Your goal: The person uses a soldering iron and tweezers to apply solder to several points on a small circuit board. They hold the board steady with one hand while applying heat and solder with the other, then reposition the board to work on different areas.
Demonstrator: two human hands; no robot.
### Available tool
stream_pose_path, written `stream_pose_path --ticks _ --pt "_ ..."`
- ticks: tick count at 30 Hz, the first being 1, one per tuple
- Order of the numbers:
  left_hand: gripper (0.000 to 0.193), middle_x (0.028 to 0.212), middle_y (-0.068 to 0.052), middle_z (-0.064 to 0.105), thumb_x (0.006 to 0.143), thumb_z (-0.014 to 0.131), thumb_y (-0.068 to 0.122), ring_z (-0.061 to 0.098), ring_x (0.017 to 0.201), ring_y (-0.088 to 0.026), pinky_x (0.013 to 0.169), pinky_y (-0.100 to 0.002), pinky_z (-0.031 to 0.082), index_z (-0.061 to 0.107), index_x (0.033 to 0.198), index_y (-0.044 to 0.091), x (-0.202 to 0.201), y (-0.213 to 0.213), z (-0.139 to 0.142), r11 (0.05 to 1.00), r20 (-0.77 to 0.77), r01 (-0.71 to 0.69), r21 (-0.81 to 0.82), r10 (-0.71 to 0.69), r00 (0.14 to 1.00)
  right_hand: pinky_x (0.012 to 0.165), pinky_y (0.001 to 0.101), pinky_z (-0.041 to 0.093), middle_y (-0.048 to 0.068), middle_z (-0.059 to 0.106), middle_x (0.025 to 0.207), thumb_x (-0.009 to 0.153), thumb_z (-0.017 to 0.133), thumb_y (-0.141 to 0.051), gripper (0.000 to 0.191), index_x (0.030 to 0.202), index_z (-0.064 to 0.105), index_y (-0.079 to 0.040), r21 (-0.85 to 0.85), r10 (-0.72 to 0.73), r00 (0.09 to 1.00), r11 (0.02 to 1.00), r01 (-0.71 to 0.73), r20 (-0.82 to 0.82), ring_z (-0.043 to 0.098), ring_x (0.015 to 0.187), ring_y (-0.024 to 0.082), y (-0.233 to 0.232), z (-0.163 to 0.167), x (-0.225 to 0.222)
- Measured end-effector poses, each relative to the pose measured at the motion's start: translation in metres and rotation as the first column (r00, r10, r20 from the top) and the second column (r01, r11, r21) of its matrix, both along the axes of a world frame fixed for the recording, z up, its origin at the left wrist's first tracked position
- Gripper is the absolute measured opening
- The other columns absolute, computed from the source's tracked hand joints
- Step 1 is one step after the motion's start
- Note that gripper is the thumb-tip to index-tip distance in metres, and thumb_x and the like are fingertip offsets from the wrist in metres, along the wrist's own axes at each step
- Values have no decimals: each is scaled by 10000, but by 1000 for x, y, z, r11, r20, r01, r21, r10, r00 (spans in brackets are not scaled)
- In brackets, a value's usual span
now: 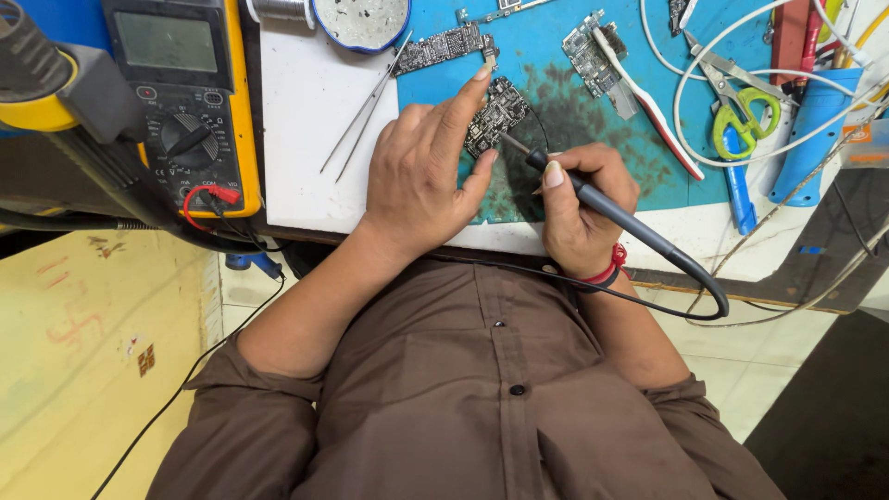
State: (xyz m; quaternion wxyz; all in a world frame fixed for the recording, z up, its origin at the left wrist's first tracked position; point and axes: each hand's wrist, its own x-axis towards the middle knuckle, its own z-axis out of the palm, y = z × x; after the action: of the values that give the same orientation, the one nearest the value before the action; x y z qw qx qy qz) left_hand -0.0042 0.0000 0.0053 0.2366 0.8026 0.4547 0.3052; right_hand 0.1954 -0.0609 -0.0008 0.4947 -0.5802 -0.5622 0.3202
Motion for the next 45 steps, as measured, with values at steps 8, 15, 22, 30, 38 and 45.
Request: stream_pose_path --ticks 8,15,22,30,38,45 --pt "702 1310 -41 691 959 801 183 601 989 -212 860 -345 497 425 1546 104 0 2 1 1000 -10 7 3 -7 1000 629 242 467 99 646 917 1081 652 -70 101 1069 617 24 22 2 999 1000 -3 40 617 679 117 1 1 0" --pt "663 1263 -51 692 969 792 190 592 978 -212 857 -350 491 446 1529 110 1 1 2 1000 -20 1 10 -1 1000 616 244 463 82 646 884 1071 669 -69 102 1051 625 21 15 -3 999 1000 2 47 617 660 117 1 1 0" --pt "654 1240 -54 693 975 786 186 598 980 -212 844 -355 487 447 1528 101 1 1 0 1000 -22 8 6 -7 1000 622 243 467 93 657 912 1079 671 -69 101 1058 626 19 27 5 999 1000 -6 41 620 670 120 1 0 0" --pt "648 1230 -51 698 967 788 189 600 969 -212 835 -355 483 457 1517 103 2 1 0 1000 -13 2 -8 -2 1000 617 245 455 94 652 899 1074 681 -76 110 1053 629 18 32 -2 998 999 0 56 609 665 121 0 -1 1" --pt "633 1245 -44 705 968 782 177 591 940 -202 843 -351 484 468 1514 110 2 1 1 1000 -14 10 -5 -10 1000 628 245 449 92 642 895 1075 673 -87 111 1060 634 16 53 -29 995 998 24 92 604 678 122 -2 -2 2" --pt "631 1241 -41 714 963 780 173 583 913 -199 837 -350 482 472 1510 109 1 2 1 1000 -11 20 -11 -20 1000 631 255 429 94 647 882 1058 684 -71 105 1041 635 20 52 -1 996 999 -4 93 565 675 127 1 -2 1"
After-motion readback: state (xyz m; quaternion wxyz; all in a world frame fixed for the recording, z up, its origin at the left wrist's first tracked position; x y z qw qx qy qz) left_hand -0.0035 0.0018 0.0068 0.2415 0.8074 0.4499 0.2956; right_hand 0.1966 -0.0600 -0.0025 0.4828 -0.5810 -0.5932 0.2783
